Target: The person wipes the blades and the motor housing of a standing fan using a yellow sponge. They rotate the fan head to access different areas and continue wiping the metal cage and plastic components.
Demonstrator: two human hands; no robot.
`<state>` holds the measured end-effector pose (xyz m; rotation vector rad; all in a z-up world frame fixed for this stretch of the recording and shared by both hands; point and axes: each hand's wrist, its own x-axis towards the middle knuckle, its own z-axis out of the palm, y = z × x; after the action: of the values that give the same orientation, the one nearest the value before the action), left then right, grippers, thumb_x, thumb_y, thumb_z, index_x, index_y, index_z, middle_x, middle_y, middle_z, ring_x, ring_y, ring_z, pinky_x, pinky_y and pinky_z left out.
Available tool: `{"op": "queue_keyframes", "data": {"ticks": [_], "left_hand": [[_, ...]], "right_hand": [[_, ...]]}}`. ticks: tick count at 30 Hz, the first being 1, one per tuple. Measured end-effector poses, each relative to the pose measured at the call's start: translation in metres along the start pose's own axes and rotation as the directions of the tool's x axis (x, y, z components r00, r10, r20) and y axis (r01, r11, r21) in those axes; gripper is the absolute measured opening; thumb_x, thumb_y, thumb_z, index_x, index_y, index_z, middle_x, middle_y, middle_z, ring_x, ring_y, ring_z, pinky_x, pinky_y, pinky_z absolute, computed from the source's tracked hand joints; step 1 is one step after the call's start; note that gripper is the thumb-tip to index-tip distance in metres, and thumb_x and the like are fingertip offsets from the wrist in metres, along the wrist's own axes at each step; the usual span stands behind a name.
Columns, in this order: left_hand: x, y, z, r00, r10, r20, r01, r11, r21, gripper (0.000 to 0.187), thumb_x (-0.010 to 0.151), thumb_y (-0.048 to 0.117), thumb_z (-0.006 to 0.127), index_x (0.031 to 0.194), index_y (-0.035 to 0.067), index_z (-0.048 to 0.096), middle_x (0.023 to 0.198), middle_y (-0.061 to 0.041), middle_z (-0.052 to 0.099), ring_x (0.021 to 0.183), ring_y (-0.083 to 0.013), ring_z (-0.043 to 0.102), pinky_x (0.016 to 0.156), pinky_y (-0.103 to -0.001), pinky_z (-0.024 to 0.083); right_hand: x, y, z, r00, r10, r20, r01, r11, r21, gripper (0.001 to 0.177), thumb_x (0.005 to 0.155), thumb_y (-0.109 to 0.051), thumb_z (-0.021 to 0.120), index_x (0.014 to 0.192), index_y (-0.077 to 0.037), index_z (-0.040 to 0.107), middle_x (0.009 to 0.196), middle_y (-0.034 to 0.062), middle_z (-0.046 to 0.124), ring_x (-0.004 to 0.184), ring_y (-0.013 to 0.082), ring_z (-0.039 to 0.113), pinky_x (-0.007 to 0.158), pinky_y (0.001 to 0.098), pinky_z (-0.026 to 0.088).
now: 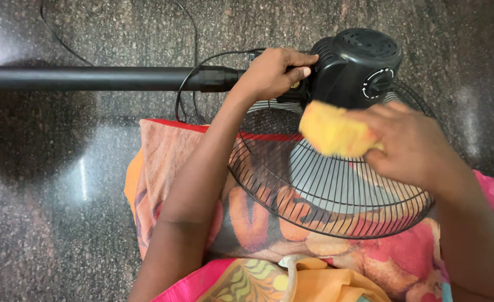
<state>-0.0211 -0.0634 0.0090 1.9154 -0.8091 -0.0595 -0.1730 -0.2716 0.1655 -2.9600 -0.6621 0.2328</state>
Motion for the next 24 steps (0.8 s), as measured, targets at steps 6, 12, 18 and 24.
{"op": "queue_keyframes", "data": {"ticks": [6,12,18,24], "left_hand": [[0.001,0.0,0.0,0.999,-0.035,0.022,0.036,0.999,-0.015,0.033,0.092,0.021,0.071,0.124,0.012,0.074,0.116,-0.011,0.076,0.107,-0.0297,0.073,0.094,-0.038,0.055],[0.002,-0.004,0.002,0.999,-0.013,0.03,0.013,1.0,0.006,0.034,0.091,0.022,0.072,0.124,0.012,0.074,0.117,-0.012,0.075,0.109,-0.0313,0.071,0.095,-0.039,0.054],[0.001,-0.005,0.002,0.999,-0.031,0.02,0.031,0.999,-0.016,0.034,0.091,0.021,0.072,0.124,0.012,0.074,0.118,-0.013,0.075,0.11,-0.0315,0.071,0.097,-0.039,0.053],[0.002,-0.005,0.002,1.0,-0.009,0.029,0.01,0.999,-0.036,0.035,0.092,0.02,0.072,0.125,0.01,0.073,0.119,-0.013,0.075,0.111,-0.0315,0.071,0.097,-0.039,0.053]], "right_hand": [[0.014,-0.023,0.021,0.993,0.065,0.101,-0.04,0.971,-0.237,0.06,0.064,-0.013,0.07,0.125,-0.016,0.069,0.1,0.0038,0.071,0.097,0.0267,0.066,0.084,0.0424,0.055],[0.013,-0.017,0.01,0.999,-0.038,-0.017,0.037,0.998,-0.051,0.064,0.062,-0.012,0.069,0.126,-0.01,0.07,0.098,0.0083,0.069,0.094,0.0305,0.064,0.078,0.0453,0.054],[0.024,-0.044,0.032,0.998,0.0,0.059,0.016,0.962,-0.274,0.059,0.065,-0.014,0.07,0.124,-0.012,0.07,0.101,0.0058,0.069,0.099,0.0276,0.063,0.082,0.0444,0.054],[0.01,-0.023,0.021,0.998,-0.055,0.007,0.055,0.998,0.027,0.064,0.064,-0.009,0.067,0.127,-0.011,0.069,0.1,0.0077,0.069,0.099,0.0309,0.062,0.08,0.0461,0.053]]}}
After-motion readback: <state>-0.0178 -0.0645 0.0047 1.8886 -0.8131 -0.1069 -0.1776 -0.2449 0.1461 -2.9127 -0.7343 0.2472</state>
